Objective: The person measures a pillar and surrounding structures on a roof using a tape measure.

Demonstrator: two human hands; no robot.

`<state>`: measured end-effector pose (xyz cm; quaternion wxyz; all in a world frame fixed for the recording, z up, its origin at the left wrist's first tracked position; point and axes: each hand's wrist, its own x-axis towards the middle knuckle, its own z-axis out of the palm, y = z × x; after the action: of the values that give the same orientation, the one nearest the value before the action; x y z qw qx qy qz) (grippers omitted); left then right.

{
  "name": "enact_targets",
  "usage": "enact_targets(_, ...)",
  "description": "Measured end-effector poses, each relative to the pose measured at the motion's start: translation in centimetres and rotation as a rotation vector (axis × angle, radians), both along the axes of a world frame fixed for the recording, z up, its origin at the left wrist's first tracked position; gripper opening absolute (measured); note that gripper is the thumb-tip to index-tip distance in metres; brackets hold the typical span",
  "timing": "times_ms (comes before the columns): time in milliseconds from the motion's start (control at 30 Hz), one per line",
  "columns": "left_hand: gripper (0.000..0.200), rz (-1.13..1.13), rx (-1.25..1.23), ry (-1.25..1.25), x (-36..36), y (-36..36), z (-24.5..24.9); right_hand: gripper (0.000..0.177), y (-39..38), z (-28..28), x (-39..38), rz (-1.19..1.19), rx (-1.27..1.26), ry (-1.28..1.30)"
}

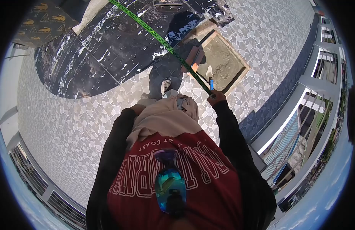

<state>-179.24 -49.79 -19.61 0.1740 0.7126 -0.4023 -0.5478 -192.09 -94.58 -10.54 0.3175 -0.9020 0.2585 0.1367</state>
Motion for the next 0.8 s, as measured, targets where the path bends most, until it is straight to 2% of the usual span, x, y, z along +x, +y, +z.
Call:
enact_targets(233,0.034,-0.021,-0.006,-0.069,0.7,1.0,1.2,0.042,-0.1,-1.2,-0.6,-0.059,0.051,-0.047)
enact_targets(367,0.034,0.068,0.137,-0.146,0.7,0.1,3.2,0.041,0.1,-0.4,-0.5,-0.052,0.061,-0.02)
enact_targets(433,0.034,0.131,0.216,-0.198,0.8,-1.3,4.5,0.041,0.2,-0.6,-0.5,-0.095,0.016,-0.019)
enact_targets(500,0.038,0.416,0.38,-0.209,0.2,-1.5,5.0,0.042,0.2,-0.4,-0.4,-0.08,0.026,-0.017)
enact_targets(567,0.036,0.452,0.322,-0.26,-0.6,-0.9,4.7,0.044,0.0,0.5,0.2,-0.043,0.037,0.072)
enact_targets(633,0.034,0.499,0.248,-0.328,-0.4,-0.9,4.3,0.042,0.3,0.1,-0.1,-0.099,0.03,0.042)
enact_targets(700,0.032,0.561,0.239,-0.316,-0.6,-0.7,4.2,0.04,0.2,-0.3,-0.1,-0.081,0.004,-0.024)
enact_targets(800,0.03,0.619,0.196,-0.294,-0.6,-0.4,3.3,0.04,-0.1,-0.8,0.3,-0.029,0.01,0.019)
